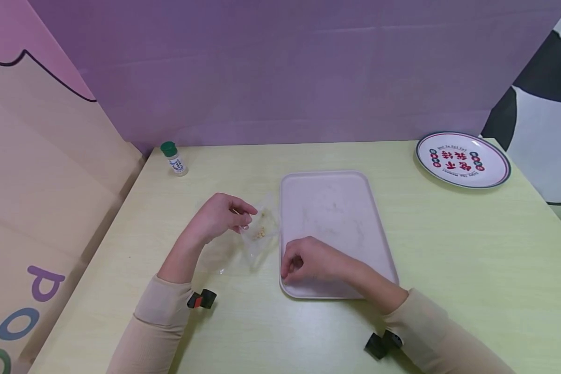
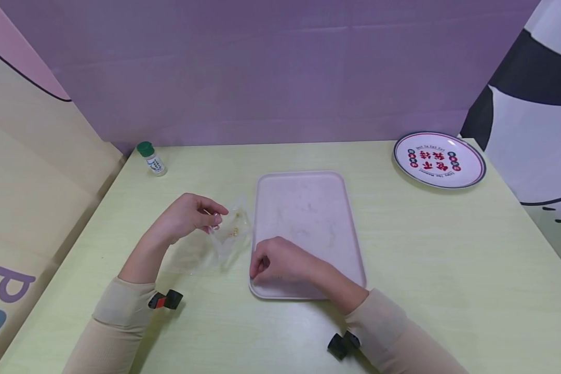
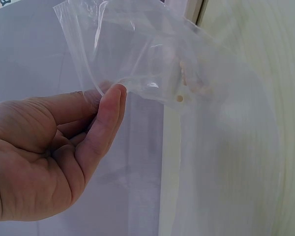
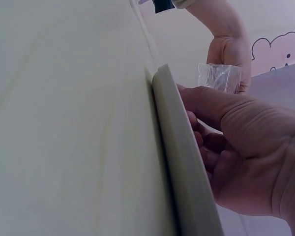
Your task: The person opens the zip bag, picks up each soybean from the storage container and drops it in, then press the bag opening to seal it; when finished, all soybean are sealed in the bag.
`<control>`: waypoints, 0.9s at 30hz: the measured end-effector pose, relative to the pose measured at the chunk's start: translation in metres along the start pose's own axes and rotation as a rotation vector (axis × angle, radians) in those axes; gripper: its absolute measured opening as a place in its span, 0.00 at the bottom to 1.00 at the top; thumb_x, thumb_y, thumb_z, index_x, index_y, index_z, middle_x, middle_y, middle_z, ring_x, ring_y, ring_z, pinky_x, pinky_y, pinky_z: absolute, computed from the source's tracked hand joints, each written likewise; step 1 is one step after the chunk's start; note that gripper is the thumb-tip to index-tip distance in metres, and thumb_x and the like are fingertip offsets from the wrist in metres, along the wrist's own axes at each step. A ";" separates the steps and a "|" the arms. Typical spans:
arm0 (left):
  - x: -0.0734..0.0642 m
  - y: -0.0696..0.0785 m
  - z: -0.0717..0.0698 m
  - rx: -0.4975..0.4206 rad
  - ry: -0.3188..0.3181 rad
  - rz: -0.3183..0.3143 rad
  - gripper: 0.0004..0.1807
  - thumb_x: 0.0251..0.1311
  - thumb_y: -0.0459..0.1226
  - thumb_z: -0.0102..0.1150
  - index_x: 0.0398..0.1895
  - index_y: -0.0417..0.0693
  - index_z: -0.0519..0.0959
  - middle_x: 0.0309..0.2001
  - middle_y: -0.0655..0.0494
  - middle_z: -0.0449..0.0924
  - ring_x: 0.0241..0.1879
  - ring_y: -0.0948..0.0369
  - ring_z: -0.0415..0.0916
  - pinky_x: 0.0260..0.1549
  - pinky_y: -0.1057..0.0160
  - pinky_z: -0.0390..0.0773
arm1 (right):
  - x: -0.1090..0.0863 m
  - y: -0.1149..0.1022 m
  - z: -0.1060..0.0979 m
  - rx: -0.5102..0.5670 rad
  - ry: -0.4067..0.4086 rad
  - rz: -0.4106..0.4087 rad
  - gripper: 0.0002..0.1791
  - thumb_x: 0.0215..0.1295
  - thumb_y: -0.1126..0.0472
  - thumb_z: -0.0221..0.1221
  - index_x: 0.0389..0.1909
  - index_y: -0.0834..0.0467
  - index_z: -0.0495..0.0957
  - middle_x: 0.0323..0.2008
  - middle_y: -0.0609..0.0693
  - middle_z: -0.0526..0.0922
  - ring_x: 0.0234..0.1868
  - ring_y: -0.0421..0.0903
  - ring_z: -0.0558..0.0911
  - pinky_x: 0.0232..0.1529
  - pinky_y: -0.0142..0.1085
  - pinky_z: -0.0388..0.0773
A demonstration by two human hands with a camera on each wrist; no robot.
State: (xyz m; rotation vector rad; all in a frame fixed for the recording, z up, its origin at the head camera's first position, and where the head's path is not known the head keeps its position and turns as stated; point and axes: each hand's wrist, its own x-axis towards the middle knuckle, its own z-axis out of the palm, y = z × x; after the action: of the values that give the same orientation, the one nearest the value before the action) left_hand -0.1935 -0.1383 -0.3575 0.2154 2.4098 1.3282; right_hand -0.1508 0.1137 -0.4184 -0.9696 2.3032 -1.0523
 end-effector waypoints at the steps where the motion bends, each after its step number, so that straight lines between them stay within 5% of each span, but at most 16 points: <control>1: 0.000 0.000 0.000 0.001 0.000 -0.001 0.14 0.65 0.29 0.64 0.52 0.36 0.84 0.40 0.47 0.83 0.38 0.50 0.82 0.45 0.49 0.84 | 0.000 0.000 0.000 -0.009 -0.001 0.001 0.08 0.56 0.69 0.71 0.29 0.51 0.87 0.29 0.37 0.80 0.32 0.35 0.77 0.37 0.30 0.78; 27: 0.002 -0.002 0.001 0.008 -0.002 0.005 0.13 0.65 0.29 0.64 0.52 0.35 0.84 0.39 0.47 0.83 0.36 0.54 0.82 0.44 0.50 0.84 | 0.001 -0.003 0.006 -0.155 0.002 0.006 0.10 0.55 0.67 0.70 0.25 0.47 0.85 0.28 0.34 0.78 0.33 0.33 0.77 0.40 0.30 0.78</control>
State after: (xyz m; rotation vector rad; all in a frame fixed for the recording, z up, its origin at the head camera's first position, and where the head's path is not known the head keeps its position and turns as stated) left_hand -0.1947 -0.1381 -0.3599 0.2244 2.4152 1.3199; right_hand -0.1463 0.1086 -0.4203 -1.0189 2.4169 -0.8827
